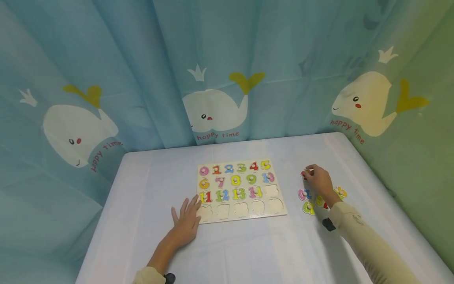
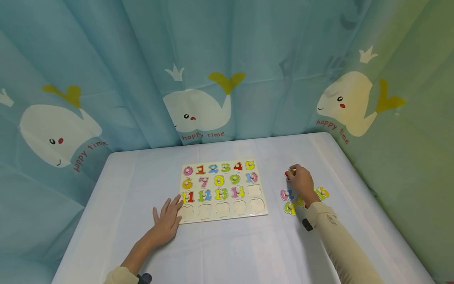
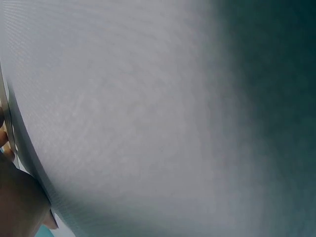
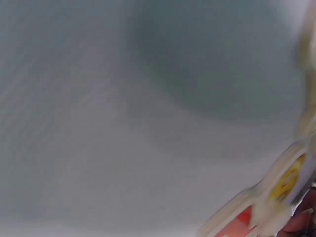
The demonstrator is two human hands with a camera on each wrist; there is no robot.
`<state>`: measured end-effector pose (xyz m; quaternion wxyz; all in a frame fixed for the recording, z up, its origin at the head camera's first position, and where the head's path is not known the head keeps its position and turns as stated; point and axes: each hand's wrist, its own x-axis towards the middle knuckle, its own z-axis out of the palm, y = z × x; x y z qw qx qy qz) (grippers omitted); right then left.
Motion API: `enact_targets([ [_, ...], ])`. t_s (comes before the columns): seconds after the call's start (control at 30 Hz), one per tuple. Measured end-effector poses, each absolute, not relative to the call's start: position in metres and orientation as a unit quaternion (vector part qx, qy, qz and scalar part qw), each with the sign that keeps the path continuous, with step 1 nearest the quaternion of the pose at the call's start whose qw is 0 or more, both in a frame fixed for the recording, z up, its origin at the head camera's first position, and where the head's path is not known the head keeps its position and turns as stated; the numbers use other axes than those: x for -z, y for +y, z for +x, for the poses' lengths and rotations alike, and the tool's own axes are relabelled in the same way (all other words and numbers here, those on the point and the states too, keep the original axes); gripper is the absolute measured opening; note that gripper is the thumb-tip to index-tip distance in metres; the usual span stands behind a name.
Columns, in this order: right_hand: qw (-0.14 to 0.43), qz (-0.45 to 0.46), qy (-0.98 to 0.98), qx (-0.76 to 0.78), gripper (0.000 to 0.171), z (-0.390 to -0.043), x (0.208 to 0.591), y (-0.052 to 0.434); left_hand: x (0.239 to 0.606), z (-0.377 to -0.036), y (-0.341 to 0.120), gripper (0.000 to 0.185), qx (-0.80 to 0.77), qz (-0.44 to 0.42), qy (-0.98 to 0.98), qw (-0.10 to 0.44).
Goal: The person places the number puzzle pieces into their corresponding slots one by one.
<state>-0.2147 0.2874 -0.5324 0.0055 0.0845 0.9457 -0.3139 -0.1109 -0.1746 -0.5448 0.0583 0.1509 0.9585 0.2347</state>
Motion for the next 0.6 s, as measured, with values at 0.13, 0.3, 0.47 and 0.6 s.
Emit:
enact_targets([
  [0.13,-0.015,0.046,0.947,0.318,0.034,-0.215,0.533,0.284,0.545,-0.111,-0.174,0.05,-0.237,0.15,0.958,0.062],
  [0.3,-0.009,-0.066,0.948,0.312,0.038,-0.214,0.532,0.269,0.545,-0.113,-0.174,0.05,-0.233,0.145,0.959,0.068],
  [0.47,0.036,-0.158,0.94,0.301,0.042,-0.207,0.529,0.243,0.545,-0.114,-0.175,0.05,-0.232,0.145,0.96,0.065],
  [0.6,0.06,-0.208,0.936,0.278,0.042,-0.202,0.533,0.227,0.547,-0.113,-0.175,0.05,-0.237,0.145,0.959,0.061],
])
